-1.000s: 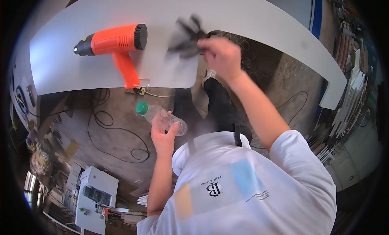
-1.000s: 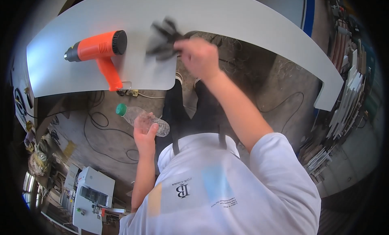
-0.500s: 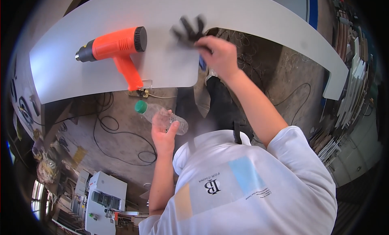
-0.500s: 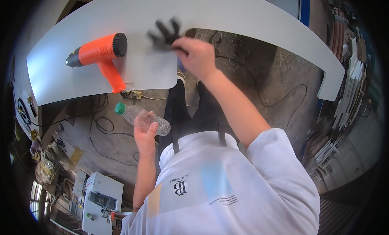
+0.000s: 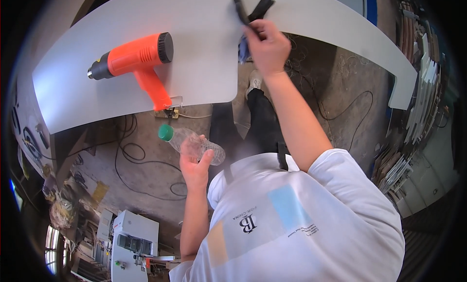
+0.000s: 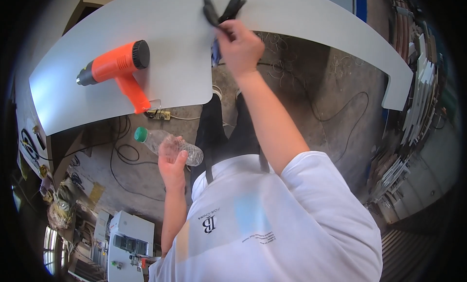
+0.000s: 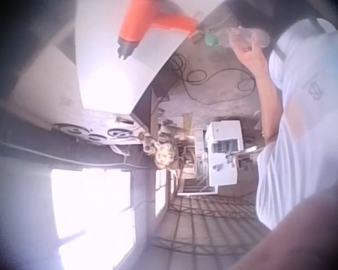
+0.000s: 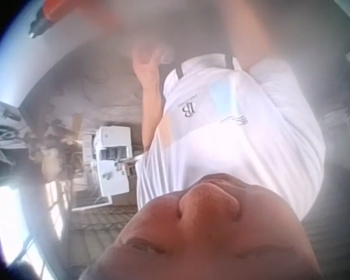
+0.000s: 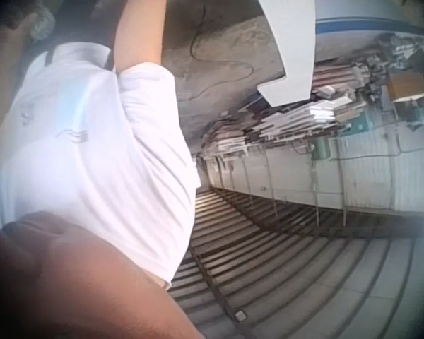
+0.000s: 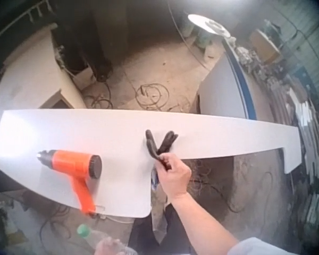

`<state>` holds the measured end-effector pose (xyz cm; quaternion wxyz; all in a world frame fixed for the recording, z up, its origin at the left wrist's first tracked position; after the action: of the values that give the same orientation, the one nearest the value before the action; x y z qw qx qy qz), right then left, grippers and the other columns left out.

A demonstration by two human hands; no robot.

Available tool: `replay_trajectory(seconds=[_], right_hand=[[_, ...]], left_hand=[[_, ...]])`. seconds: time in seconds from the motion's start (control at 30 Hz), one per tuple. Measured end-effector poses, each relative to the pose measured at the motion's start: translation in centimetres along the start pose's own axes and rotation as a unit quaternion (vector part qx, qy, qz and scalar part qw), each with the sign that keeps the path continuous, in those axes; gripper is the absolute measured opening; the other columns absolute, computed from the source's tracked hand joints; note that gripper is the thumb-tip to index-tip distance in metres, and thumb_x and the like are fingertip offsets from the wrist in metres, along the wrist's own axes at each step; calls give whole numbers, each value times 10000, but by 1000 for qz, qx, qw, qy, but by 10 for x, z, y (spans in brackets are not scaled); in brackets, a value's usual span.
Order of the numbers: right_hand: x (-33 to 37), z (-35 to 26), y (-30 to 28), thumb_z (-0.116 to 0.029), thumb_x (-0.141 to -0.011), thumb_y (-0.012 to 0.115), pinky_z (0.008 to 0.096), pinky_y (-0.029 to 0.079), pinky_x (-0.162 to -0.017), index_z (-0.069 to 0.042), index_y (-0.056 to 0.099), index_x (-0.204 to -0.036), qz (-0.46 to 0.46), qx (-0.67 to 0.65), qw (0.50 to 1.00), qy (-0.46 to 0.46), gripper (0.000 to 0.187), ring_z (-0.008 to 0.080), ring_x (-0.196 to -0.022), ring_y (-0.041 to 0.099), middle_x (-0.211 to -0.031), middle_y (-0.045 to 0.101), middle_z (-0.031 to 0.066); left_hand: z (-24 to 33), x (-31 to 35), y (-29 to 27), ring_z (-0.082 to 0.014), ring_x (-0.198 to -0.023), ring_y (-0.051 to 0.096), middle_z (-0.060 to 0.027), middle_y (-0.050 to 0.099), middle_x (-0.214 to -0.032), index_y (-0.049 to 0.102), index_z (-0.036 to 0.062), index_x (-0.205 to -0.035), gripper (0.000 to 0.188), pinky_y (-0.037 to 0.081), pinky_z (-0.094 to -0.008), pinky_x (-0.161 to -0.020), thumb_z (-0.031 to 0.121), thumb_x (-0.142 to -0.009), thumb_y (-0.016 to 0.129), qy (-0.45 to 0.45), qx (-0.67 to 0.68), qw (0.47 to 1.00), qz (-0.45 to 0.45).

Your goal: The person cleans a large white curved panel using a cloth, trims the edges with a knife, and applies heat to the surface using a heat gun.

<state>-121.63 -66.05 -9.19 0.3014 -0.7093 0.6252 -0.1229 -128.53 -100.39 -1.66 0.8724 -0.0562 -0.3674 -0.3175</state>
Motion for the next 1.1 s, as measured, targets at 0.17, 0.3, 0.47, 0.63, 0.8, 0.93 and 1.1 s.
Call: replay_trajectory(seconds=[0.17,0.3,0.47,0.63,0.8,0.93,1.1], right_hand=[[8,-7,5,-158,-771,825,319,560,-638,-196,765,-902,-57,46,991,-116,149,217,-711,738,-812,763,32],[-19,12,-8,-236,-817,861,315,557,-623,-164,771,-917,-6,33,999,-10,152,205,-675,742,-790,765,41],[42,-16,-1,-73,-798,820,277,566,-670,-119,776,-951,-113,-14,993,-39,166,183,-747,747,-888,776,62],[121,-8,-51,-82,-801,809,319,578,-702,-92,752,-915,-349,-79,934,-15,128,237,-790,740,-903,755,76],[137,-5,-124,-143,-791,822,378,563,-700,-135,735,-926,-445,-34,894,-31,161,291,-795,708,-871,736,62],[95,3,-160,-163,-835,853,344,570,-659,-79,734,-930,-407,6,913,-6,173,248,-723,721,-846,740,92],[29,-21,-173,-20,-864,817,241,495,-594,-7,703,-965,-346,-28,937,45,153,67,-654,610,-769,668,31]], left_hand=[[-2,-1,-8,-204,-1235,593,-121,618,-1361,523,18,-1412,626,454,-370,-1100,-15,-854,804,0,13,1000,11],[13,-1,-1,-207,-1240,589,-125,616,-1368,524,26,-1412,623,448,-370,-1105,-14,-856,803,13,-1,1000,-3],[9,-4,0,-205,-1255,580,-114,618,-1365,524,33,-1418,623,449,-367,-1103,-4,-864,807,13,3,1000,-3],[21,-4,10,-193,-1245,582,-105,618,-1366,526,35,-1413,608,451,-358,-1100,14,-876,809,39,1,999,-15],[64,-6,7,-190,-1221,587,-87,621,-1338,531,33,-1412,587,445,-351,-1098,74,-898,810,116,-3,993,24],[111,-36,-21,-171,-1198,558,-55,583,-1292,516,7,-1438,590,443,-335,-1065,148,-934,787,277,-147,941,125],[205,-107,-69,-145,-1116,547,-24,557,-1174,527,-12,-1446,569,457,-300,-998,119,-950,774,362,-163,886,238]])
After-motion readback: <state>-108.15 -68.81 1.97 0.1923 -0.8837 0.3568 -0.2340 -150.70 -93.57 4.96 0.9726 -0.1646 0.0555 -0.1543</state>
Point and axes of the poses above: each hand's wrist, its own x-axis away from the middle knuckle, its own y-axis out of the palm, z = x × y, the point moved 2 cm from there along -x, towards the middle knuckle
